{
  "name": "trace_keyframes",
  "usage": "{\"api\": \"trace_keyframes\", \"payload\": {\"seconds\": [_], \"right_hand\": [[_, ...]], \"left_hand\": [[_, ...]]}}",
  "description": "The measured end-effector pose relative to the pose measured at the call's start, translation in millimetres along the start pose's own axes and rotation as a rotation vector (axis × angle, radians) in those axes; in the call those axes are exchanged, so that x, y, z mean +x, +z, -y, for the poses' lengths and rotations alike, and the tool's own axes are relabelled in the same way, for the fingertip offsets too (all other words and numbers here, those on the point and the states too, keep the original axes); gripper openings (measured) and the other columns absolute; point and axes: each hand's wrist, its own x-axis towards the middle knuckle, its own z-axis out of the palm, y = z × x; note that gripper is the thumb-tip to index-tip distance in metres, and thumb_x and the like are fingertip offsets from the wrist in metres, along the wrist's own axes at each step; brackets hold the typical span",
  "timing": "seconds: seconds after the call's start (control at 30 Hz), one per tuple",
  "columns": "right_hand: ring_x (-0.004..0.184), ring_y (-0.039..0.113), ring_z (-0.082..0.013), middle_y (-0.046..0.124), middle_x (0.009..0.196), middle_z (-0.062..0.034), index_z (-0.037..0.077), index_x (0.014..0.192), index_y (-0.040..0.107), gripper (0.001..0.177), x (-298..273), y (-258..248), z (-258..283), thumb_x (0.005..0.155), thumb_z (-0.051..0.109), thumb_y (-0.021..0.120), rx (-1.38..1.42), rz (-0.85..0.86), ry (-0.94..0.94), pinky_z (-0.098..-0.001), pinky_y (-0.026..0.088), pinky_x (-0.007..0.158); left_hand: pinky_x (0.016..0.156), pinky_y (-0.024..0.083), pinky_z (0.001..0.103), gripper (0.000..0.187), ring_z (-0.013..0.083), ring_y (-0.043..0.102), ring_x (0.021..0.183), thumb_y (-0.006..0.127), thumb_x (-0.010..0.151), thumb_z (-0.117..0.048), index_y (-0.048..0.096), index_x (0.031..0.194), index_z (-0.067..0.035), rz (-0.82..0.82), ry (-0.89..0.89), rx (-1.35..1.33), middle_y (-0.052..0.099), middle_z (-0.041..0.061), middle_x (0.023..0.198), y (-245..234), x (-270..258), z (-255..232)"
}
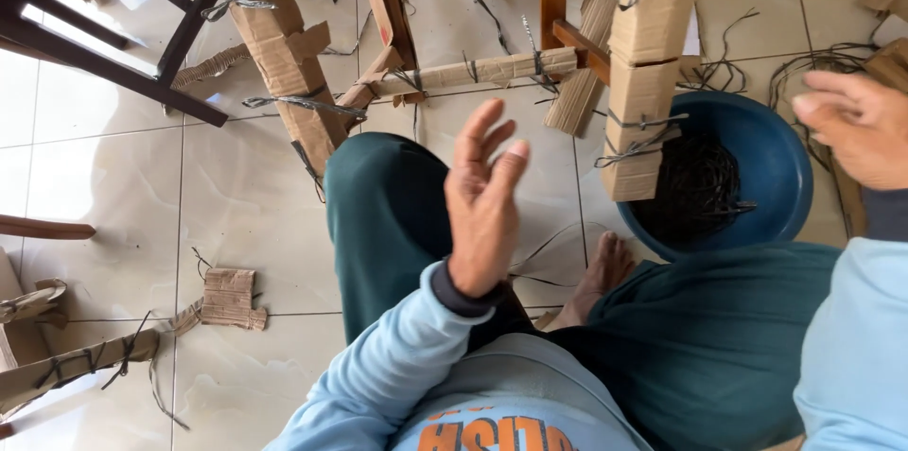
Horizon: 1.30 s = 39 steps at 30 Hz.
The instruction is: The person sits on the floor and wraps cardboard tubes around the legs of a wooden stool. They secure the cardboard with black string, tying knots to hold the material in place. The person adjusts the stool's position to access different legs and continues wrapping and tying.
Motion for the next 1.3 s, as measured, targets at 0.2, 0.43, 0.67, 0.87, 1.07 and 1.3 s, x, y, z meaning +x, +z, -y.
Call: {"api": "trace_keyframes", "payload": {"seconds": [0.2, 0.43, 0.67, 0.87, 1.07, 1.3], "right_hand": [[0.114, 0.062, -0.042, 0.066, 0.131, -0.0293, -0.012, 0.151, 0.059, 0.053, -9, -6, -136, 0.113, 0.022, 0.071, -0.237, -0.239, 0.082, -0.0513, 0.047, 0.093], [0.144, 0.032, -0.0516, 0.033, 0.159, -0.0344, -0.007, 0.158, 0.025, 0.093, -54, 35, -196, 0.093, 0.042, 0.071, -0.173, -0.18, 0.608, -0.0601, 0.029, 0.114], [0.134, 0.04, -0.0544, 0.039, 0.151, -0.0357, -0.007, 0.153, 0.033, 0.088, -121, 24, -319, 0.093, 0.039, 0.077, -0.209, -0.314, 0.661, -0.063, 0.036, 0.105], [0.127, 0.047, -0.0569, 0.045, 0.145, -0.0369, -0.008, 0.149, 0.039, 0.083, -165, 31, -376, 0.094, 0.037, 0.082, -0.247, -0.439, 0.728, -0.0656, 0.041, 0.097], [0.119, 0.054, -0.0594, 0.05, 0.138, -0.0382, -0.008, 0.145, 0.046, 0.078, -161, 46, -407, 0.094, 0.035, 0.086, -0.299, -0.541, 0.769, -0.0682, 0.046, 0.09], [0.103, 0.067, -0.0419, 0.074, 0.12, -0.0239, -0.002, 0.138, 0.076, 0.04, -57, 13, -265, 0.12, 0.033, 0.067, -0.403, -0.484, 0.188, -0.0541, 0.049, 0.086]], "left_hand": [[0.102, 0.054, 0.034, 0.049, 0.0227, 0.066, 0.12, 0.066, 0.093, -0.037, 0.061, 0.132, -0.008, -0.073, -0.066, 0.074, 0.064, 0.009, 0.135, -2, -8, -9], [0.102, 0.055, 0.032, 0.037, 0.023, 0.064, 0.121, 0.061, 0.098, -0.012, 0.058, 0.134, -0.004, 0.005, -0.047, 0.121, 0.062, 0.015, 0.139, -19, -8, -15], [0.103, 0.051, 0.036, 0.035, 0.0212, 0.066, 0.118, 0.067, 0.098, -0.014, 0.063, 0.131, -0.004, -0.177, 0.169, 0.172, 0.064, 0.013, 0.134, -27, 3, -44], [0.103, 0.051, 0.038, 0.033, 0.0213, 0.062, 0.122, 0.064, 0.103, -0.008, 0.06, 0.136, -0.01, -0.268, 0.316, 0.337, 0.059, 0.011, 0.139, -84, 35, -11], [0.114, 0.033, 0.054, 0.057, 0.0317, 0.048, 0.139, 0.075, 0.106, -0.027, 0.043, 0.151, -0.016, -0.515, 0.333, 0.66, 0.046, 0.012, 0.152, -151, 56, 17], [0.097, 0.052, 0.037, 0.075, 0.0249, 0.065, 0.115, 0.074, 0.085, -0.045, 0.042, 0.144, -0.011, -0.543, 0.01, 0.73, 0.063, 0.013, 0.13, -160, 82, 12]]}}
